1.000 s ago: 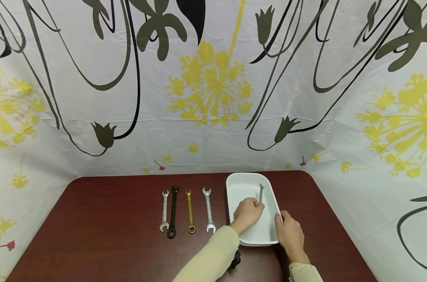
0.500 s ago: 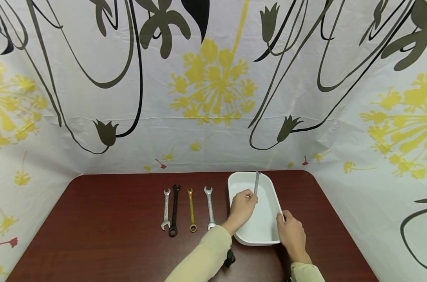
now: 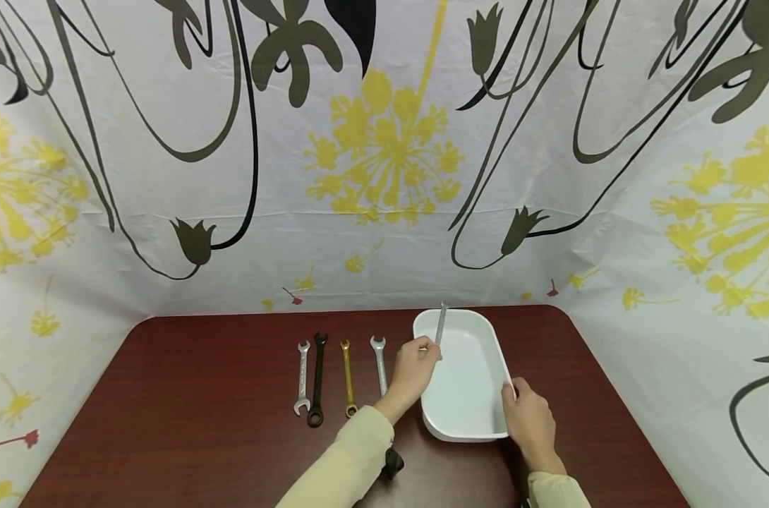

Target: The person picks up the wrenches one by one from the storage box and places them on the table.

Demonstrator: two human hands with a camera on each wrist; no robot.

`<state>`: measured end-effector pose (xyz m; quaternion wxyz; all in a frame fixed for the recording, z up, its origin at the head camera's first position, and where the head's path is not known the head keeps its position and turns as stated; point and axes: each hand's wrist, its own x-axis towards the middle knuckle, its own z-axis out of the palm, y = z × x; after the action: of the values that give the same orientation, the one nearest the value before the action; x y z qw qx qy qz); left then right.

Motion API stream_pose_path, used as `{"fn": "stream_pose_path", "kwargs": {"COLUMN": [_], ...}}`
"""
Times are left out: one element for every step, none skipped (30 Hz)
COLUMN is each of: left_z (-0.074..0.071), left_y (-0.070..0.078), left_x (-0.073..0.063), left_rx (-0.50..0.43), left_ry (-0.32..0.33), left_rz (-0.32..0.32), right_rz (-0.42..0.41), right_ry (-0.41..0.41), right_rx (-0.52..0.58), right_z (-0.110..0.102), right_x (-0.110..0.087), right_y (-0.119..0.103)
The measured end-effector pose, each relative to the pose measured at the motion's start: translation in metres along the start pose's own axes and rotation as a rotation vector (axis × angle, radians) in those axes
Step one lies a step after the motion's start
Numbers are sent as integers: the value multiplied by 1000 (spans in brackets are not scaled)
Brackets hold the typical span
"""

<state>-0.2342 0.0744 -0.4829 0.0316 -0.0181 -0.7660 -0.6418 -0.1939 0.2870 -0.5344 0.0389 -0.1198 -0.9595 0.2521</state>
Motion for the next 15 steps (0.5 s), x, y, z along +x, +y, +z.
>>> {"fn": "stream_pose_path", "kwargs": {"left_z": [-3,-6,-9,-12,-14,-18,-21,-24,-27,-30,-34,-37,-40,-44,-47], "left_y": [0,0,-1,-1,-2,-2,-4,-5,-6,-8,-10,-12,-14,-16,-17], "left_x": [0,1,1,1,1,1,0,0,-1,-1,-2,-2,-2,-3,-3], "left_rx": [4,9,13,16,22,21,12,6,-1,-11,-20,-34,-42,-43,-46], "left_ry": [1,0,1,-1,-2,-4,-10,-12,-10,-10,-7,-8,-5,0,6], "left_rz": [7,14,23,27,31,34,31,30,31,28,24,20,16,14,9], "right_rz": [0,1,1,1,1,0,-1,-2,-3,-4,-4,-4,-4,-3,-3], "right_ry": [-3,-4,-4,-5,-5,-4,-1,-1,-2,-4,-6,-5,-5,-4,-2], "right_rx": [-2,-2,-4,-4,-4,-4,-5,-5,-5,-4,-5,-5,-5,-5,-5], "right_z": [0,-1,-1,-1,-1,-1,-1,-1,-1,0,0,0,0,0,0], "right_x": [0,0,0,0,0,0,0,0,0,0,0,0,0,0,0], "right_y": [0,0,0,0,0,-1,-1,-1,-1,0,0,0,0,0,0]}}
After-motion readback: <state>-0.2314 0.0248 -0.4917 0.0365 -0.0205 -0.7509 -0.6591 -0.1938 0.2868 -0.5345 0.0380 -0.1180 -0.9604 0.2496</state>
